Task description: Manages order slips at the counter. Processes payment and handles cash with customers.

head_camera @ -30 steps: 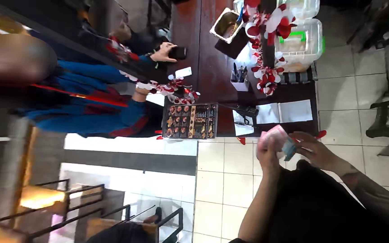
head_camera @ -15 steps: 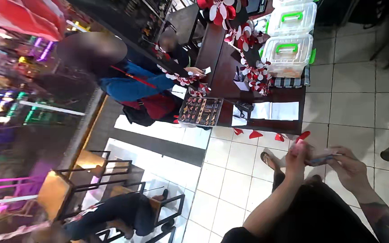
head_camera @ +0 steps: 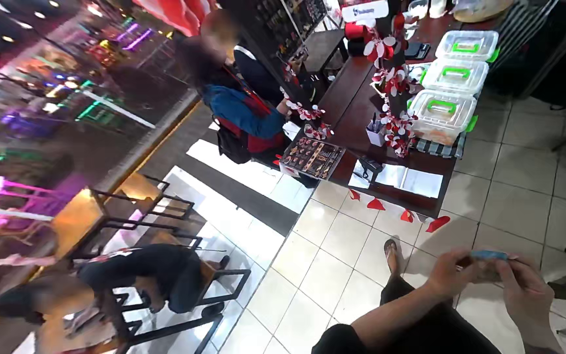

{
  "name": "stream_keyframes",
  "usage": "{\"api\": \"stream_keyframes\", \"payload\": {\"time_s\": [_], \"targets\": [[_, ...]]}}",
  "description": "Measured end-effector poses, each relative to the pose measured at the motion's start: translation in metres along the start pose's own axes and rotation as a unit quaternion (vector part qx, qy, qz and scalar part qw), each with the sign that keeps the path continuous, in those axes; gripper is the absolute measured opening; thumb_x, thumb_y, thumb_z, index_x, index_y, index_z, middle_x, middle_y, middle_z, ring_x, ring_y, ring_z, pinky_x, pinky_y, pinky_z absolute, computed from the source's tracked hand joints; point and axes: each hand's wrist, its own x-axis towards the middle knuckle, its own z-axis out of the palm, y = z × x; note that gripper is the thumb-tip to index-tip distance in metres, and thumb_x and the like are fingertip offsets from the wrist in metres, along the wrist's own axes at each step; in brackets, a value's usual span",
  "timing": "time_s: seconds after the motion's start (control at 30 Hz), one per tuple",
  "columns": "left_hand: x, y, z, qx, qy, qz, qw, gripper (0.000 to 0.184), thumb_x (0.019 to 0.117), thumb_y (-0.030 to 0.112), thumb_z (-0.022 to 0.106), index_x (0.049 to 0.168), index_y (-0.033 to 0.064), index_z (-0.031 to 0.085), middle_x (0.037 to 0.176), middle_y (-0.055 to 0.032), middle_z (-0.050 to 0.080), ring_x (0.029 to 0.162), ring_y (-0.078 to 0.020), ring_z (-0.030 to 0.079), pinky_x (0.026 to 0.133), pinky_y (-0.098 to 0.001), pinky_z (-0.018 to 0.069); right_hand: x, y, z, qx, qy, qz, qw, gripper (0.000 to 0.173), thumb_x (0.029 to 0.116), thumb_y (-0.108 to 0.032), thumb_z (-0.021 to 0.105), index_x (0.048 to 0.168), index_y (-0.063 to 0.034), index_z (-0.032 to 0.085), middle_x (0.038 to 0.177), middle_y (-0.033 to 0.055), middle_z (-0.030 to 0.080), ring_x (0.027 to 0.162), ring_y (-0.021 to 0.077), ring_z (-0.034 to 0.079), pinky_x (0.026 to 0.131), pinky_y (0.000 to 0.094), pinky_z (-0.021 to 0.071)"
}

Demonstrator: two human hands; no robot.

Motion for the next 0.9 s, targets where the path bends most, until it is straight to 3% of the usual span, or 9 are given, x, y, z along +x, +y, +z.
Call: {"api": "stream_keyframes", "payload": {"time_s": [0.1, 0.17, 0.33, 0.47, 0.53, 0.6, 0.67, 0.73, 0.9], "targets": [[-0.005, 0.001, -0.006, 0.015, 0.088, -0.002, 0.996, 0.015, 0.0987, 0.009, 0.067, 0.104, -0.005, 0.07, 0.094, -0.0106, 0.071, 0.085, -0.014, 0.07, 0.083, -0.0325, 0.0608, 0.003, 0.002, 0.013, 0.024, -0.044, 0.027, 0.998, 0.015, 0.0928, -0.02, 0.074, 0.1, -0.0072, 0.074, 0.125, 0.002, 0.066, 0.101, 0.008, 0.069, 0.085, 0.0236, 0.0611], [-0.007, -0.001, -0.015, 0.009, 0.14, 0.042, 0.989, 0.011, 0.0954, 0.004, 0.07, 0.1, -0.0056, 0.071, 0.094, -0.0114, 0.07, 0.084, -0.015, 0.069, 0.08, -0.0326, 0.0612, 0.005, 0.005, 0.024, 0.051, -0.096, 0.057, 0.992, 0.02, 0.0896, -0.022, 0.078, 0.105, -0.011, 0.074, 0.127, 0.0017, 0.067, 0.102, 0.0106, 0.069, 0.085, 0.0268, 0.0619], [-0.01, -0.001, -0.041, -0.033, 0.202, 0.097, 0.974, 0.007, 0.0933, 0.003, 0.073, 0.096, -0.0027, 0.072, 0.093, -0.0099, 0.069, 0.086, -0.0154, 0.068, 0.08, -0.0321, 0.0597, 0.013, 0.008, 0.053, 0.063, -0.169, 0.096, 0.979, 0.022, 0.0914, -0.016, 0.076, 0.112, -0.0073, 0.075, 0.111, 0.0058, 0.074, 0.094, 0.017, 0.073, 0.082, 0.0326, 0.0643], [-0.003, 0.001, -0.061, -0.029, 0.217, 0.112, 0.969, 0.007, 0.0929, 0.005, 0.073, 0.095, -0.0019, 0.072, 0.093, -0.0094, 0.069, 0.087, -0.0156, 0.067, 0.081, -0.0324, 0.059, 0.022, 0.003, 0.076, 0.072, -0.147, 0.104, 0.981, 0.021, 0.0874, -0.011, 0.079, 0.107, -0.0066, 0.075, 0.097, 0.0038, 0.077, 0.082, 0.015, 0.075, 0.076, 0.0313, 0.065], [0.004, 0.0, -0.071, -0.024, 0.208, 0.127, 0.97, 0.007, 0.0931, 0.004, 0.073, 0.095, -0.002, 0.072, 0.093, -0.0096, 0.069, 0.086, -0.0157, 0.067, 0.08, -0.0324, 0.0587, 0.029, -0.002, 0.087, 0.074, -0.12, 0.121, 0.982, 0.034, 0.082, -0.007, 0.083, 0.112, -0.006, 0.067, 0.093, 0.0049, 0.076, 0.079, 0.0171, 0.074, 0.072, 0.0333, 0.0654], [0.014, 0.001, -0.082, -0.008, 0.186, 0.139, 0.973, 0.006, 0.0921, 0.001, 0.073, 0.096, -0.0028, 0.071, 0.092, -0.0102, 0.069, 0.085, -0.0156, 0.067, 0.079, -0.0319, 0.0591, 0.038, -0.008, 0.094, 0.065, -0.118, 0.146, 0.98, 0.051, 0.0823, -0.006, 0.082, 0.126, -0.0068, 0.055, 0.094, 0.0049, 0.077, 0.079, 0.018, 0.076, 0.071, 0.0347, 0.0663], [0.022, 0.002, -0.09, 0.026, 0.153, 0.141, 0.978, 0.007, 0.0908, 0.0, 0.074, 0.096, -0.0043, 0.071, 0.091, -0.0108, 0.07, 0.082, -0.0149, 0.067, 0.077, -0.031, 0.0595, 0.042, -0.006, 0.096, 0.046, -0.129, 0.14, 0.981, 0.042, 0.088, -0.012, 0.077, 0.126, -0.0051, 0.061, 0.099, 0.0035, 0.077, 0.083, 0.0154, 0.076, 0.075, 0.0328, 0.0657], [0.032, 0.003, -0.096, 0.047, 0.108, 0.112, 0.987, 0.009, 0.0919, 0.003, 0.073, 0.096, -0.0051, 0.071, 0.091, -0.0108, 0.069, 0.081, -0.0137, 0.068, 0.077, -0.0304, 0.06, 0.043, -0.002, 0.092, -0.003, -0.13, 0.116, 0.985, 0.025, 0.0937, -0.021, 0.073, 0.114, -0.0072, 0.072, 0.094, 0.0004, 0.077, 0.079, 0.0102, 0.074, 0.072, 0.029, 0.0645], [0.064, 0.008, -0.082, 0.056, -0.042, -0.025, 0.997, 0.022, 0.0979, 0.011, 0.068, 0.112, -0.0057, 0.07, 0.098, -0.0112, 0.073, 0.086, -0.0137, 0.071, 0.081, -0.0324, 0.0615, 0.043, -0.008, 0.067, -0.077, -0.043, 0.189, 0.978, 0.029, 0.0985, -0.027, 0.068, 0.12, -0.0069, 0.071, 0.096, 0.0029, 0.076, 0.082, 0.0108, 0.074, 0.074, 0.0333, 0.0645]]}}
